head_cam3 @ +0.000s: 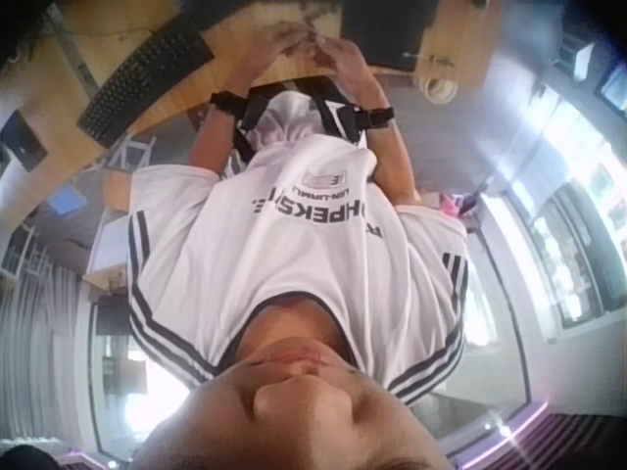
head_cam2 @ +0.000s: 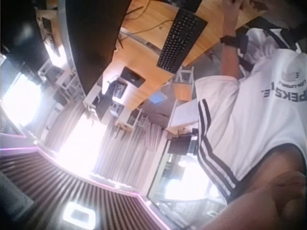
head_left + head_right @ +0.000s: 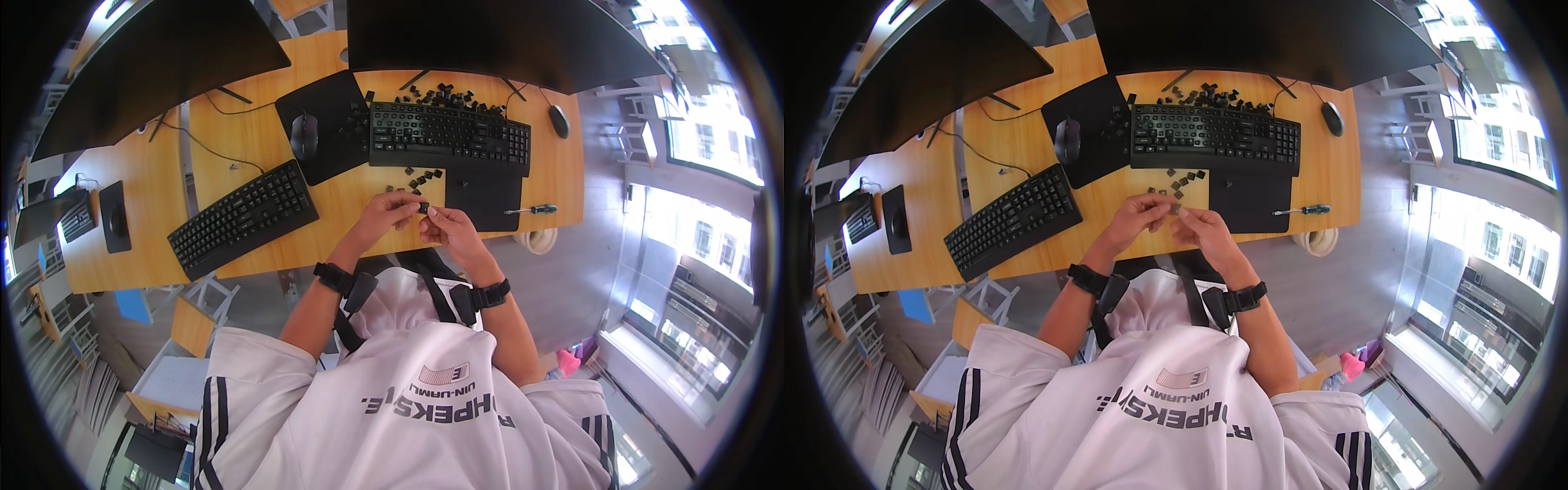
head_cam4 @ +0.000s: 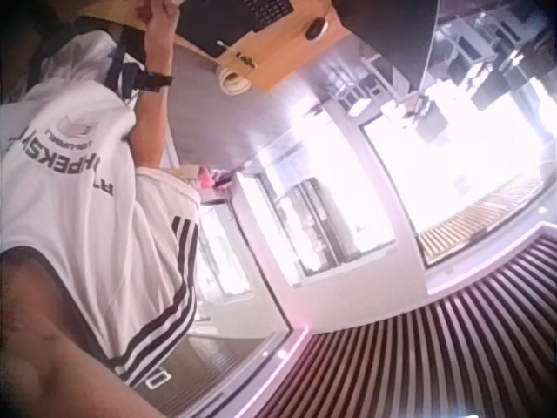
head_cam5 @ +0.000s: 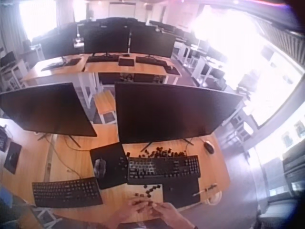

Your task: The person is manually inserting small black plastic keycap components into a green printed circuit board switch matrix layout on a desk by hand.

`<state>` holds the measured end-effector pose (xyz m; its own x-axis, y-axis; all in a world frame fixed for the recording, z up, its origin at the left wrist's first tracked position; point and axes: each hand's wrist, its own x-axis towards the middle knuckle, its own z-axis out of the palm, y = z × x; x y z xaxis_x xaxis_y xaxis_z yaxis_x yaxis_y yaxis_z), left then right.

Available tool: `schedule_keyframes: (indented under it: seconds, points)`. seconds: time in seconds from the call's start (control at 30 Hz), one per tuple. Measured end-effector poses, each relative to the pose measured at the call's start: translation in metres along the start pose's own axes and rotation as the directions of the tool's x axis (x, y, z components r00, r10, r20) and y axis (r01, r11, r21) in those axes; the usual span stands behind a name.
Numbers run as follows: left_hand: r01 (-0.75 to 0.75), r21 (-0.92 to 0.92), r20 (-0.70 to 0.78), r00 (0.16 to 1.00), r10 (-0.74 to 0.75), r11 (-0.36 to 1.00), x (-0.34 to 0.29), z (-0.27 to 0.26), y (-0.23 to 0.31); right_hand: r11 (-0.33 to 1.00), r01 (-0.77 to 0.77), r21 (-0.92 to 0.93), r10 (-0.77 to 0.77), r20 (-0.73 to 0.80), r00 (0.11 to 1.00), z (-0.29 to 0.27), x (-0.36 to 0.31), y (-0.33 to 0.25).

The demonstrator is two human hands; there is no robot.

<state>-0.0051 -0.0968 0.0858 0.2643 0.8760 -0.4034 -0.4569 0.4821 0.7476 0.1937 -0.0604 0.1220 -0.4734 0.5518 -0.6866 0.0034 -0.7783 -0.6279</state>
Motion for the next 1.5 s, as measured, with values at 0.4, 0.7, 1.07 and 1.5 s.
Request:
schedule_keyframes:
  seconds: [0.4, 0.7, 1.07, 1.5]
  points:
    - [-0.186, 0.17, -0.154, 0.965, 0.213, 0.968, 0.013, 0.054, -0.008, 0.997, -0.049, -0.059, 0.057, 0.146, 0.988, -0.045, 0.002, -0.029]
    - [-0.006, 0.528, -0.397, 0.882, 0.253, 0.849, 0.023, 0.107, -0.037, 0.983, -0.092, -0.159, 0.125, 0.21, 0.97, -0.094, 0.012, -0.023]
    - [0.111, 0.563, -0.514, 0.823, 0.242, 0.819, 0.02, 0.085, -0.105, 0.892, -0.173, -0.417, 0.223, 0.075, 0.972, -0.094, 0.035, 0.023]
    - [0.052, 0.863, -0.373, 0.735, 0.566, 0.502, 0.031, 0.029, -0.152, 0.867, 0.033, -0.498, -0.068, -0.053, 0.996, -0.105, 0.081, 0.073]
